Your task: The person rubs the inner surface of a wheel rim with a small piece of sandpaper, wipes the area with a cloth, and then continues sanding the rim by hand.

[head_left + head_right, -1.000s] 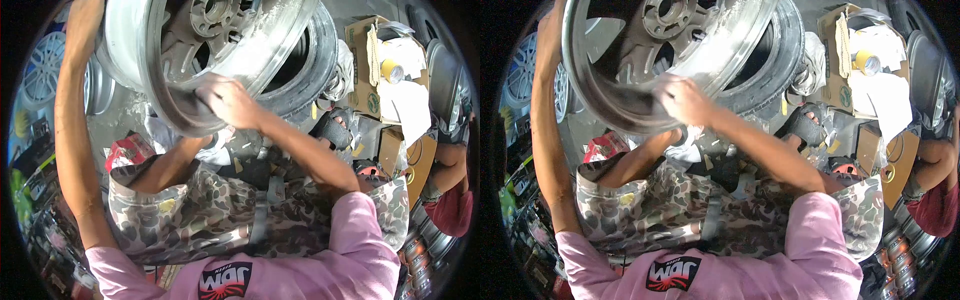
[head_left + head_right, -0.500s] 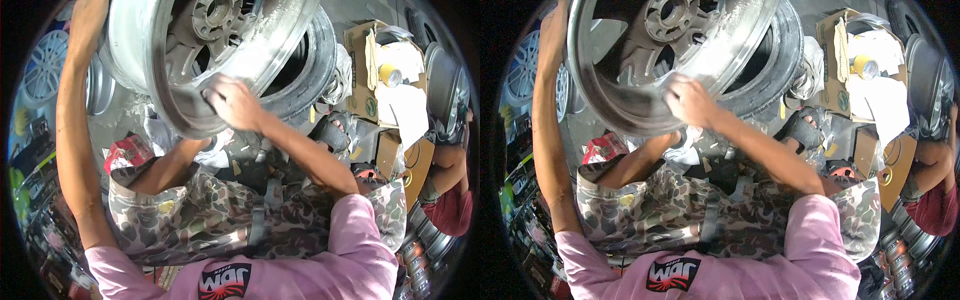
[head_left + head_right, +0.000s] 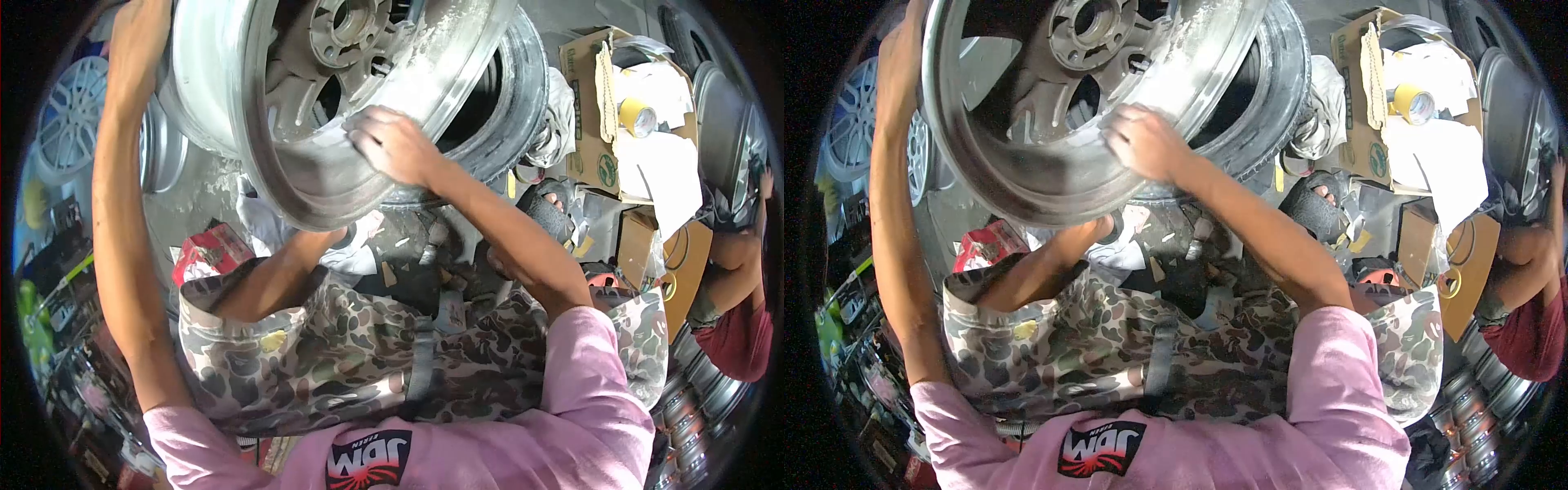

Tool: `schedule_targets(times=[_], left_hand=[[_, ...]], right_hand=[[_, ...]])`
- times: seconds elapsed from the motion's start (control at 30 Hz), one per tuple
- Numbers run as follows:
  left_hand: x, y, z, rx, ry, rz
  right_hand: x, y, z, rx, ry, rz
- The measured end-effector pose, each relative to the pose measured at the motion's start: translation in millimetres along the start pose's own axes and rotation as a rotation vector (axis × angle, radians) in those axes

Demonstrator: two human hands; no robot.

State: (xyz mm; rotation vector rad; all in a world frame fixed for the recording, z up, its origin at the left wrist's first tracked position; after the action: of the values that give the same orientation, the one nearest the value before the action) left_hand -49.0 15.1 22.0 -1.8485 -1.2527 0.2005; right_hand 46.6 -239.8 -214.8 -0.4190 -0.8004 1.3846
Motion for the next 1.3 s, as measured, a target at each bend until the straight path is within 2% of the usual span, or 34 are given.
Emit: schedule_targets(times=[0.07, 0.1, 0.13, 0.2, 0.23, 0.27, 0.33, 0.4, 0.47, 0.5, 0.57, 0.6, 0.67, 0.73, 0.77, 0.8, 0.87, 0.9, 0.93, 1.0, 1.03, 1.07, 1.13, 1.17, 1.2, 1.27, 1.3], left_hand=[[-7, 3, 2, 0.041, -0.115, 0.029], [-6, 2, -4, 0.097, -0.081, 0.007], [-3, 2, 5, 0.096, -0.072, 0.015], [-5, 6, 5, 0.317, 0.337, 0.123], [-2, 1, 6, 0.113, 0.03, 0.01], [-5, 3, -2, 0.111, 0.035, 0.009], [-7, 2, 3, 0.087, -0.106, -0.005], [-7, 0, 3, 0.07, -0.088, -0.006], [-4, 2, 4, 0.035, -0.08, 0.022], [-4, 6, 5, 0.04, -0.085, 0.03], [-4, 16, -29, -0.097, 0.151, 0.03], [-4, 15, -32, -0.098, 0.154, 0.022], [-5, 17, -31, -0.123, 0.132, 0.036], [-3, 16, -26, -0.144, 0.136, 0.019], [-1, 17, -20, -0.131, 0.074, 0.051], [-1, 18, -14, -0.117, 0.013, 0.079], [-3, 18, -20, -0.113, 0.045, 0.067], [-4, 16, -24, -0.089, 0.061, 0.04], [-5, 14, -26, -0.064, 0.076, 0.011], [-3, 15, -25, -0.086, 0.114, -0.007], [-1, 14, -22, -0.104, 0.066, 0.011], [-1, 16, -17, -0.122, 0.016, 0.04], [1, 17, -13, -0.147, 0.054, 0.06], [1, 16, -17, -0.125, 0.093, 0.043], [-1, 15, -21, -0.107, 0.127, 0.031], [-3, 13, -28, -0.069, 0.154, 0.019], [-2, 14, -24, -0.08, 0.13, 0.027]], right_hand=[[-1, 2, 37, -0.092, -0.17, -0.145], [2, 3, 46, 0.113, -0.014, -0.206], [2, 1, 41, 0.112, -0.007, -0.216], [-5, 12, 40, -0.067, -0.176, -0.061], [-10, 15, 28, -0.223, -0.286, -0.128], [-10, 12, 25, -0.228, -0.285, -0.131], [-3, 9, 21, -0.345, -0.264, -0.106], [-4, 19, 39, -0.29, -0.215, -0.042], [-3, 15, 39, 0.011, -0.074, -0.032], [0, 5, 40, -0.043, -0.189, -0.152], [0, 10, 13, -0.16, -0.214, -0.114], [-1, 17, 4, -0.276, -0.24, -0.075], [3, 18, 35, -0.306, -0.208, -0.059], [10, -1, 48, 0.194, -0.074, -0.24], [4, -13, 52, 0.15, -0.105, -0.358], [-2, -6, 39, 0.156, -0.098, -0.355], [-2, 24, 4, -0.259, -0.239, -0.164], [3, 20, -12, -0.164, -0.132, -0.084], [6, 15, -1, -0.169, -0.139, -0.082], [10, 7, 36, -0.097, -0.092, -0.164], [16, 4, 45, 0.121, -0.095, -0.26], [14, 6, 41, 0.126, -0.088, -0.257], [12, 7, 37, -0.056, -0.217, -0.235], [13, 9, 18, -0.004, -0.074, -0.135], [10, 11, 18, -0.007, -0.075, -0.134], [15, 6, 32, -0.266, -0.21, -0.178], [14, 5, 39, -0.092, -0.176, -0.254]])
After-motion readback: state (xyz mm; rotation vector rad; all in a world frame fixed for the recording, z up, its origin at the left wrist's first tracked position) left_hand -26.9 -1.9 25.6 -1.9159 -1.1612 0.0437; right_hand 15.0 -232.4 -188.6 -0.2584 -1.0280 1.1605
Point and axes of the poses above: each hand's wrist, its own x-axis towards the middle knuckle, its own y-axis out of the palm, z = x × y, the point moved 7 cm from there along x, towards the middle knuckle, and after that the axes turned 10 degrees about -x, right-handed, at the moved point
